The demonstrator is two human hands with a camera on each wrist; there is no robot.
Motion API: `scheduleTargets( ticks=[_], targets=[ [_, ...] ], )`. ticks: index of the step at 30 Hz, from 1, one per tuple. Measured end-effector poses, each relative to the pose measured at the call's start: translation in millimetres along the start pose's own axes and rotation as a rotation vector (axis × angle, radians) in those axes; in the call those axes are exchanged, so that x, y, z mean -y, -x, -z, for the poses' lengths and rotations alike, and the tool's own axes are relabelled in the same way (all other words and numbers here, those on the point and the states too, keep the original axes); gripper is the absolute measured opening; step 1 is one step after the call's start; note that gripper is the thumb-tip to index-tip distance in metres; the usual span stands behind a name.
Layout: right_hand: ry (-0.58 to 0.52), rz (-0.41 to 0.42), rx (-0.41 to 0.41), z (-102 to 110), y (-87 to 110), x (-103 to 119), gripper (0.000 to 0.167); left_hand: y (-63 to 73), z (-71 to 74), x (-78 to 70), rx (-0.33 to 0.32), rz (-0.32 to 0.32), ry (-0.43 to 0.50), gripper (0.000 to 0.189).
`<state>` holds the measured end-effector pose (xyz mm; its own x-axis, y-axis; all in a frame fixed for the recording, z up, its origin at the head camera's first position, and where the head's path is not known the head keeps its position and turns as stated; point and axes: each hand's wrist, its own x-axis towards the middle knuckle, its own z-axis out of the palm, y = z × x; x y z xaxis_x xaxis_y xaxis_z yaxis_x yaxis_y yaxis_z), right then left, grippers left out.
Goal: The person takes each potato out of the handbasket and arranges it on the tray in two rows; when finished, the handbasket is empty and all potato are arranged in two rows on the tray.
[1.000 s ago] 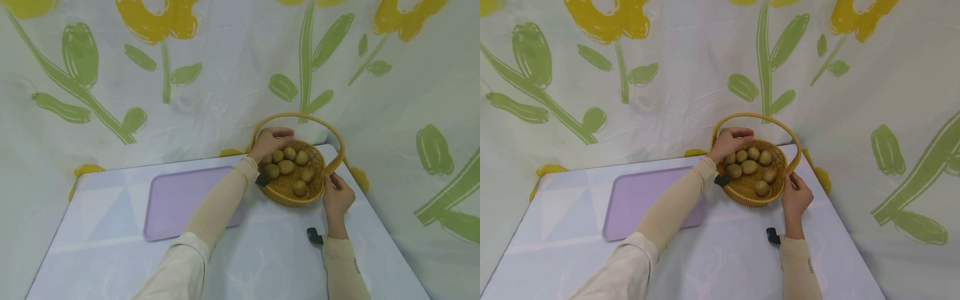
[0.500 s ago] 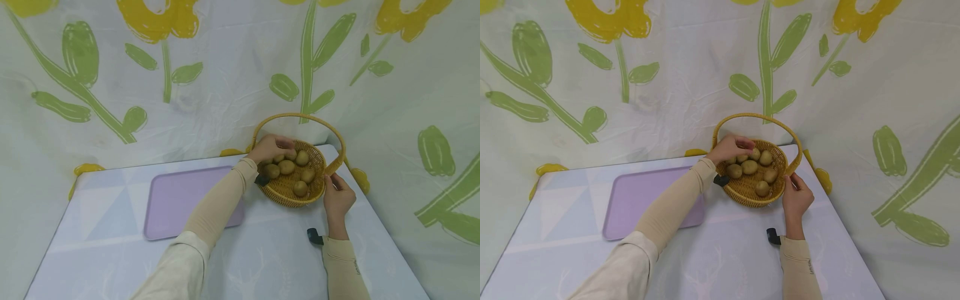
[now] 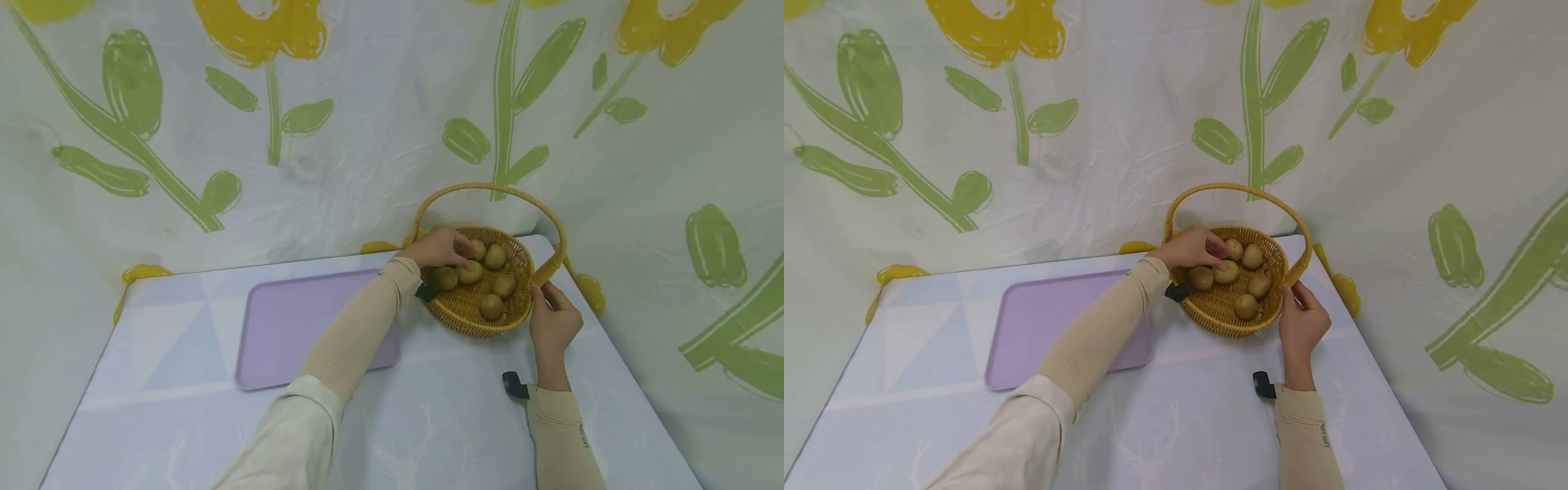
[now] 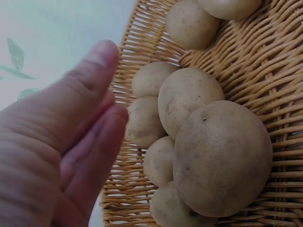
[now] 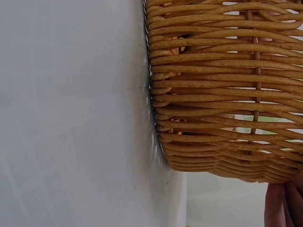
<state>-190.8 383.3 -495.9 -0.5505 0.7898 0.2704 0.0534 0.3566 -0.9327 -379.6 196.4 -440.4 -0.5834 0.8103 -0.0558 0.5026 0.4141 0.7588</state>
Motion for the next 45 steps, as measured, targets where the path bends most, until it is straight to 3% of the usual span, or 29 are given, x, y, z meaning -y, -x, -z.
scheduleTargets(
  ticks=[7,11,15,30,35,45],
  targets=[
    [-0.007,0.001,0.006,-1,-0.9,0,0.028,-1.4,2.7,1.3,0.053,0.026,-0.083,0.04],
    [-0.011,-0.005,0.006,-2,-1.8,0,0.029,-2.9,3.1,2.8,0.086,0.029,-0.178,0.035],
    [0.002,-0.012,0.006,-2,-2.0,0,0.029,-2.4,2.4,3.5,0.105,0.015,-0.26,0.03],
    [0.043,-0.032,0.021,0,3.5,0,0.031,-1.7,-2.0,8.2,0.154,-0.064,-0.394,0.033],
    [0.039,-0.023,0.014,0,3.2,0,0.031,-0.6,-1.0,9.0,0.171,-0.062,-0.4,0.031],
    [0.041,-0.019,0.016,0,2.3,0,0.03,8.1,2.2,1.7,0.199,0.01,-0.34,0.026]
  ],
)
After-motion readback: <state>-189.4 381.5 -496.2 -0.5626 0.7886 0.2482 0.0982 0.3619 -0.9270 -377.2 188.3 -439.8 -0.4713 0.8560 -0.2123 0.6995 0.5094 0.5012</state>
